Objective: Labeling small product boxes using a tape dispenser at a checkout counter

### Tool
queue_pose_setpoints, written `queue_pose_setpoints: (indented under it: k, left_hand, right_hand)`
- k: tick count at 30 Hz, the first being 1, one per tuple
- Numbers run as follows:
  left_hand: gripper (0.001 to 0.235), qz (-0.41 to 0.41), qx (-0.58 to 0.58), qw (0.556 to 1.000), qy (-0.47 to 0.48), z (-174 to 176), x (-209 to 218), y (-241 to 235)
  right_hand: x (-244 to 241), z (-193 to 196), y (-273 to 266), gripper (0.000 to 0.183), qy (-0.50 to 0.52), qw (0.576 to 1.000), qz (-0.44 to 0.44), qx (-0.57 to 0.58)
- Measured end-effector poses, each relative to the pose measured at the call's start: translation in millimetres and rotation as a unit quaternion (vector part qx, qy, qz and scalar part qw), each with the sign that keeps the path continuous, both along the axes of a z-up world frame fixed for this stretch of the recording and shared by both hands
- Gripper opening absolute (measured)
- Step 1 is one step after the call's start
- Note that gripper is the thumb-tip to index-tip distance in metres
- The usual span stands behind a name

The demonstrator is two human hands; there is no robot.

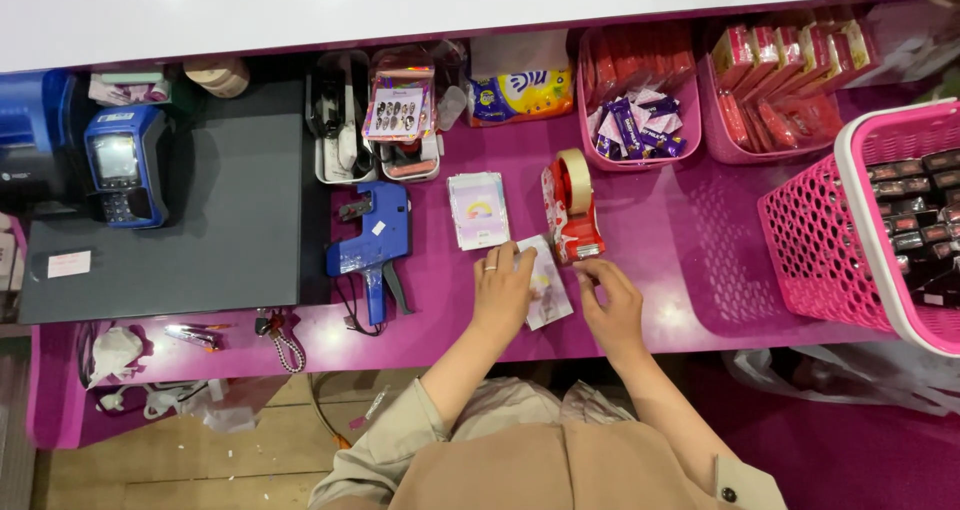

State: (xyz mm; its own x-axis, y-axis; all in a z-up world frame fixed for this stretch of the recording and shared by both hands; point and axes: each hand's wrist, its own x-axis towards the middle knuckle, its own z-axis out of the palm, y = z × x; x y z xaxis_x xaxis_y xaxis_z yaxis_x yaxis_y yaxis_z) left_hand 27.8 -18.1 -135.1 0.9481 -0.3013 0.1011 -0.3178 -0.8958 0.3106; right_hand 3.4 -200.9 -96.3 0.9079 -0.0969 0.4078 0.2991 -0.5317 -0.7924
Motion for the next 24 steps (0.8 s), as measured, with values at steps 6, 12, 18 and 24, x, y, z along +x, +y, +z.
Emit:
queue_pose_setpoints:
  k: [6,12,18,24]
  left_hand:
    - [0.057,0.021,-0.195,0.980,0.039,5,6,3]
    - [0.079,0.078,-0.407,0.907,0.073,58,8,9]
    - [0.022,0.100,-0.438,0.892,0.052,24,19,15]
    - [0.010,0.097,-0.449,0.888,0.029,36,20,15]
  right_hand:
    - [4,4,-11,0.021,-0.010,1.000,-0.013,0.011]
    - [13,-1,-26,0.014,0.041,0.994,-0.104,-0.013]
    - [42,-51,-37,0.021,0.245,0.959,-0.108,0.090]
    - [57,-41,-36,0.018,0.325,0.929,-0.120,0.131]
